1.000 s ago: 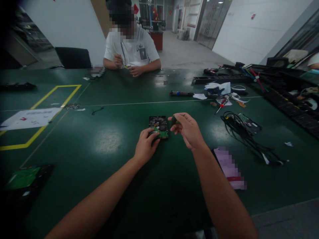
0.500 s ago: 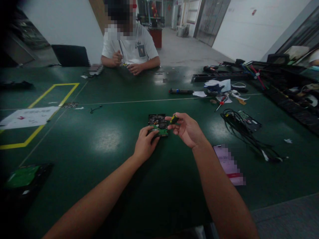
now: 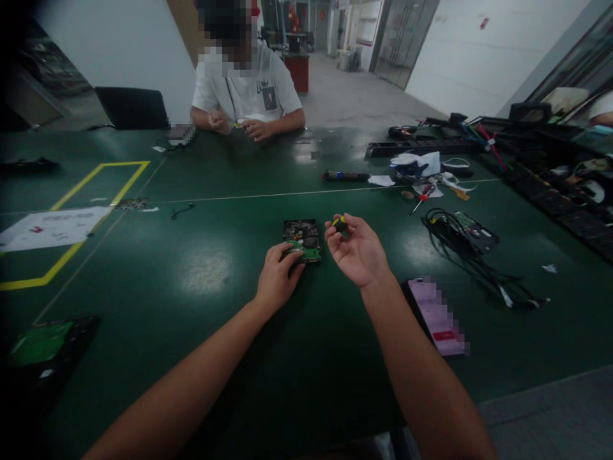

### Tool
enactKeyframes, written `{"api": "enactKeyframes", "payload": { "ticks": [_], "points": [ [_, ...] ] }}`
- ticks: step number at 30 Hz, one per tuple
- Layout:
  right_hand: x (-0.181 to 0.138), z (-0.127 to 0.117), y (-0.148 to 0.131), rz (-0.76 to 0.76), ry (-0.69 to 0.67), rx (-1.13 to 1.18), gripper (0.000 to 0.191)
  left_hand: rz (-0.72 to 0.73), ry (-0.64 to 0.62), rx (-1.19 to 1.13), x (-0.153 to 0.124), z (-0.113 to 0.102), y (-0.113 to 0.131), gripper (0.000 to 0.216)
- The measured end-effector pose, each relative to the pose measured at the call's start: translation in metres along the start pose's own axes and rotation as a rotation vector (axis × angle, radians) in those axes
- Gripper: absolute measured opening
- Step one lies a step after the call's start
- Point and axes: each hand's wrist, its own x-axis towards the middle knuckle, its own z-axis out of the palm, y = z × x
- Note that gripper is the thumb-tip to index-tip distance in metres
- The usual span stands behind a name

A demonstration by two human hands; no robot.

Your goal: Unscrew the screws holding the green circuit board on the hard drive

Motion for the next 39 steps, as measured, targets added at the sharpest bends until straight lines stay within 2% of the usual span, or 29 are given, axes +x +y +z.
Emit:
{"api": "enactKeyframes", "payload": {
  "ticks": [4, 10, 13, 19, 26, 32, 39],
  "points": [
    [-0.0043, 0.0036, 0.004, -0.045, 0.013, -0.191, 0.023, -0.003, 0.007, 0.002, -0.0003, 0.0011, -0.0014, 0.03],
    [-0.0038, 0.0008, 0.0081, -0.312, 0.118, -0.59, 0.028, 0.003, -0.005, -0.005, 0.0002, -0.001, -0.0007, 0.029],
    [-0.0015, -0.0017, 0.0058, -0.367, 0.122, -0.678, 0.027, -0.007, -0.011, 0.001, 0.0002, -0.001, -0.0008, 0.03],
    [-0.0018, -0.0013, 0.0029, -0.345, 0.064, -0.687, 0.02, -0.003, -0.005, 0.0, 0.0, -0.0004, -0.0007, 0.03],
    [-0.0035, 0.0019, 0.0056, -0.281, 0.055, -0.655, 0.02, -0.005, -0.001, 0.0, 0.0001, 0.0001, -0.0012, 0.029],
    [-0.0046, 0.0061, 0.0058, -0.24, 0.045, -0.644, 0.028, 0.004, 0.0, -0.002, -0.0006, 0.0005, -0.0029, 0.029],
    [-0.0005, -0.0001, 0.0024, -0.189, 0.049, -0.55, 0.026, 0.006, -0.002, -0.007, 0.0001, -0.0001, -0.0012, 0.03]
  ]
}}
